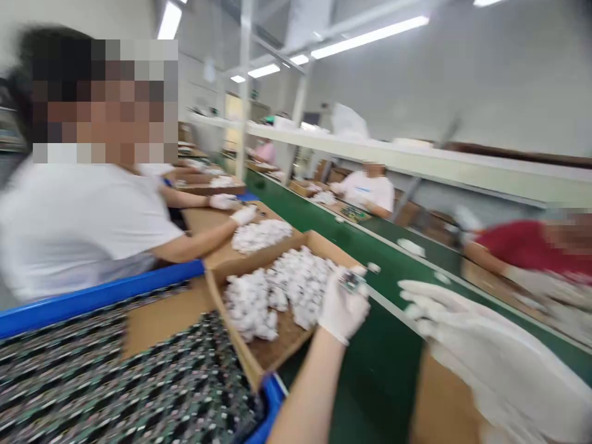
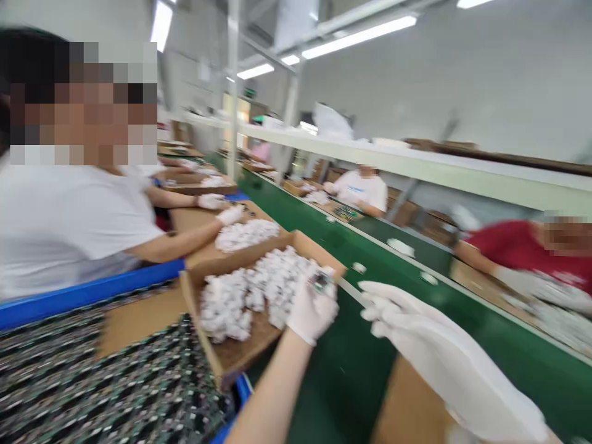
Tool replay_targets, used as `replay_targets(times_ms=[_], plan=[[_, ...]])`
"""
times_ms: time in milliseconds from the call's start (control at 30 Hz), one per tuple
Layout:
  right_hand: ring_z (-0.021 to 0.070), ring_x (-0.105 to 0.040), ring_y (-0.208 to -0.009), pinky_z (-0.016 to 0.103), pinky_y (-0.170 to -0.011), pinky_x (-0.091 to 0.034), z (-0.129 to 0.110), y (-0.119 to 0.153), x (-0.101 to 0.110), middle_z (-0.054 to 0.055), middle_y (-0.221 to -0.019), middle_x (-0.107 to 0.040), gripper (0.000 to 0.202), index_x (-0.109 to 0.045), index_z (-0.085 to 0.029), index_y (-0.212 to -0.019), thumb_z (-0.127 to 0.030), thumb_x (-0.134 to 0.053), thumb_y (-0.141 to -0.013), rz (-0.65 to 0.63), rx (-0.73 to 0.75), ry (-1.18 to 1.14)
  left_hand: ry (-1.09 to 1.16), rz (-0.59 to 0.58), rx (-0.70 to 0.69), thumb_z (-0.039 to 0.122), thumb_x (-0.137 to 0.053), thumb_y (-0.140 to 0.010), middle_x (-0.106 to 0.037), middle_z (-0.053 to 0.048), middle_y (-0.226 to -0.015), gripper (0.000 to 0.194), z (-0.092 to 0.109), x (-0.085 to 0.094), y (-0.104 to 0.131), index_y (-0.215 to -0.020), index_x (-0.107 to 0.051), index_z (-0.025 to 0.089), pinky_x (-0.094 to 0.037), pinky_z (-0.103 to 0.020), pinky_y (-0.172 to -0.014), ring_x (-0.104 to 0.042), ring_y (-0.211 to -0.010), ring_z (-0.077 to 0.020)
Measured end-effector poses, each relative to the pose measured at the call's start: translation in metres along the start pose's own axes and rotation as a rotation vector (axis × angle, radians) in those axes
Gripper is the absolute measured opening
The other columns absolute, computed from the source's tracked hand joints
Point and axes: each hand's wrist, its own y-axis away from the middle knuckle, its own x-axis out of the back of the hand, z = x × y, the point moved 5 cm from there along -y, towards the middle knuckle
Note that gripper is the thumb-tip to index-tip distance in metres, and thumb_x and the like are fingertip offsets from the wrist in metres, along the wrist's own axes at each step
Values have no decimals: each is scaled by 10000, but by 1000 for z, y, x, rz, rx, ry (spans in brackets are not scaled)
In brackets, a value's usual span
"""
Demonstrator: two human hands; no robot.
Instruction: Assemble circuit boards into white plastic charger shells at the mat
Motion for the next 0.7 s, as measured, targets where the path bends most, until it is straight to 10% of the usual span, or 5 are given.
replay_targets(times_ms=[167,367,533,700], plan=[[285,-595,-1163,354,-905,-523,-2,114,110,129,-1353,-560,416,-635,-194,-1253,-276,-697,-849,70,-166,-380,38,-109,249,352,-248,-1036,-535,11,-582,460,-56,-15,-20,-898,-629,135,-264,-147,-307,-308,-326,-38],[170,-662,-1016,217,-848,-530,45,197,195,89,-1240,-618,398,-607,-225,-1278,-301,-694,-896,151,-180,-568,-153,-153,568,225,-427,-985,-619,-58,-714,263,-182,-67,24,-1033,-646,87,-473,-185,-414,-561,-505,-109],[147,-671,-901,191,-730,-528,89,239,230,86,-1122,-658,333,-700,-172,-1057,-336,-807,-788,271,-217,-619,-217,-155,755,151,-554,-931,-605,-53,-787,142,-273,-85,83,-968,-678,95,-563,-192,-633,-635,-750,-133],[149,-675,-803,237,-733,-520,116,248,235,87,-977,-706,325,-710,-141,-915,-255,-890,-670,324,-223,-672,-301,-109,889,186,-607,-915,-584,-31,-796,166,-306,-57,103,-1044,-695,131,-554,-198,-702,-634,-798,-134]])
